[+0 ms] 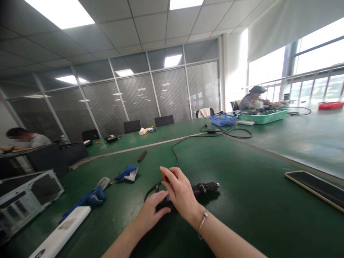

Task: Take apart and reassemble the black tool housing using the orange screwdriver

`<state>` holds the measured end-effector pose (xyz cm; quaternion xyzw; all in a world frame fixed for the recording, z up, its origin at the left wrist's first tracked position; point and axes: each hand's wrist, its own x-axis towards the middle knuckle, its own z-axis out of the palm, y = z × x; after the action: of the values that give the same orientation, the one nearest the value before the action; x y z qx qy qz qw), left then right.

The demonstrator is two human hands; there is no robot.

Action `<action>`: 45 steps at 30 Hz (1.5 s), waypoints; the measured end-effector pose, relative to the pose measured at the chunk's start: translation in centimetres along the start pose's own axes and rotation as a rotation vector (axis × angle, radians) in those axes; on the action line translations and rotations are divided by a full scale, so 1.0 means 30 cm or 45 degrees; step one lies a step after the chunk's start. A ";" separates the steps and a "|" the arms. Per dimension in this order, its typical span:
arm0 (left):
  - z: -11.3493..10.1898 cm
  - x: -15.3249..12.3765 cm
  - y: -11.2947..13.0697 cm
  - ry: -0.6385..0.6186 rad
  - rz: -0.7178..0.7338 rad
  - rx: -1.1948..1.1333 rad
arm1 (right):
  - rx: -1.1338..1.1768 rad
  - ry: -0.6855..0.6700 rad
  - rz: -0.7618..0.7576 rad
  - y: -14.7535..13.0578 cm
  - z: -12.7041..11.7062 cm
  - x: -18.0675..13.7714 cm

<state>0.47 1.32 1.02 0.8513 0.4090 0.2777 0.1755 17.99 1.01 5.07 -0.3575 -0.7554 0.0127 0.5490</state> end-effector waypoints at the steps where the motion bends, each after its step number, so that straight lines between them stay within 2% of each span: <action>1: 0.000 0.000 0.000 0.002 0.003 -0.006 | 0.013 -0.013 -0.012 -0.001 0.000 0.000; 5: -0.001 0.000 0.008 -0.009 0.012 -0.010 | 0.028 -0.046 -0.037 -0.014 0.001 -0.005; 10: -0.006 0.001 0.020 -0.016 0.000 0.004 | -0.101 -0.028 -0.035 -0.002 0.007 -0.013; 18: -0.007 0.002 0.022 -0.005 0.025 -0.027 | -0.073 -0.045 -0.103 -0.020 -0.002 -0.016; 24: -0.006 0.002 0.018 -0.008 0.017 -0.010 | -0.203 -0.051 -0.089 -0.001 0.004 -0.013; 29: -0.007 0.001 0.013 -0.012 0.006 0.004 | -0.171 -0.055 -0.124 -0.001 0.010 -0.015; 38: -0.016 0.000 0.029 -0.024 0.014 -0.010 | -0.223 -0.093 -0.064 -0.007 -0.001 -0.008; 45: -0.041 -0.015 -0.009 -0.030 -0.025 -0.065 | -0.138 -0.081 -0.097 -0.003 -0.005 -0.011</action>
<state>-0.66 1.22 1.70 0.8457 0.4080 0.2764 0.2048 18.11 0.71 4.90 -0.3572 -0.7851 -0.0377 0.5046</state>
